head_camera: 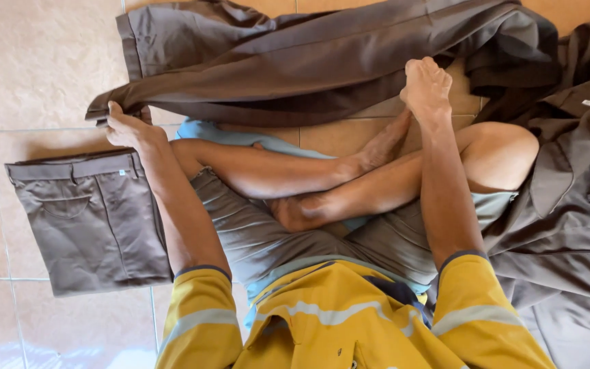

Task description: A person sitting on the floor folds brown pants and stacks them neatly.

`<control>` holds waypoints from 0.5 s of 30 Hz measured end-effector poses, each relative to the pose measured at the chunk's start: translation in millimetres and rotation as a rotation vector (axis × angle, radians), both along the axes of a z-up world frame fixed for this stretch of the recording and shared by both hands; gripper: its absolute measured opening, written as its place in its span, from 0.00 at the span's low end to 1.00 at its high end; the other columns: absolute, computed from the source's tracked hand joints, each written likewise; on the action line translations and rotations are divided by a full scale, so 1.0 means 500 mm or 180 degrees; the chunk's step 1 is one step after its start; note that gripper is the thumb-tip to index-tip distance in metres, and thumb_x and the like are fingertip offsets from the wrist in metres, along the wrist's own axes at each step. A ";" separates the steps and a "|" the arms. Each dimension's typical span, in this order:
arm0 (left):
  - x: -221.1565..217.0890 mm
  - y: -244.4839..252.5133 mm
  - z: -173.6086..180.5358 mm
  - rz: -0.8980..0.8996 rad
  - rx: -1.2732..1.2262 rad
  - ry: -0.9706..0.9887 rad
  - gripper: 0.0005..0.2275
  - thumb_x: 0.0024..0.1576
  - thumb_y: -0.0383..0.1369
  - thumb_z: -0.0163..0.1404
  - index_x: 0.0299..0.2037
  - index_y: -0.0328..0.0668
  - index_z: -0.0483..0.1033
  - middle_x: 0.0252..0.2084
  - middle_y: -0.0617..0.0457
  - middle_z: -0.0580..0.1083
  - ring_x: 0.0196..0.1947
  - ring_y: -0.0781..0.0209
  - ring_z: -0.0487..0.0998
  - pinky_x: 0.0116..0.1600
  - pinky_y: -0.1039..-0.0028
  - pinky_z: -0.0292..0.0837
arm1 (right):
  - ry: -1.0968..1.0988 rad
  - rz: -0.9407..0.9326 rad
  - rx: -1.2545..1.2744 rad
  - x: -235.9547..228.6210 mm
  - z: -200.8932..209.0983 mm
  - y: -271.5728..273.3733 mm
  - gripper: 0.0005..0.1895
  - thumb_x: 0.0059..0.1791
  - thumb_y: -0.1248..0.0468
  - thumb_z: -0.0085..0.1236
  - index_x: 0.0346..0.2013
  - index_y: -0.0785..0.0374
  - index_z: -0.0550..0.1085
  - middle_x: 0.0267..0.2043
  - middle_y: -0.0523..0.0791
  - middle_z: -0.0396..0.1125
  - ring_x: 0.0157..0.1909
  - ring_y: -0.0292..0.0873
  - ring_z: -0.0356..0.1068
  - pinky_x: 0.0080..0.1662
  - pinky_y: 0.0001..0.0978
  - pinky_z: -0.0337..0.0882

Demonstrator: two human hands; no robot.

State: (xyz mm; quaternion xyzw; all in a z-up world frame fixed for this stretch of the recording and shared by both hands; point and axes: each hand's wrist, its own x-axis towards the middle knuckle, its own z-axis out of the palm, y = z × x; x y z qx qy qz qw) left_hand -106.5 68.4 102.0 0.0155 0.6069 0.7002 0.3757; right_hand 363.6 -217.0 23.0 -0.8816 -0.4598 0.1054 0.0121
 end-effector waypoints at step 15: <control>0.000 -0.008 0.019 0.0075 -0.0079 -0.0301 0.15 0.44 0.26 0.55 0.41 0.29 0.69 0.44 0.34 0.73 0.41 0.39 0.75 0.34 0.59 0.74 | -0.0111 0.1806 0.0387 -0.210 -0.106 0.071 0.03 0.49 0.63 0.57 0.34 0.57 0.76 0.31 0.47 0.68 0.33 0.55 0.74 0.28 0.50 0.70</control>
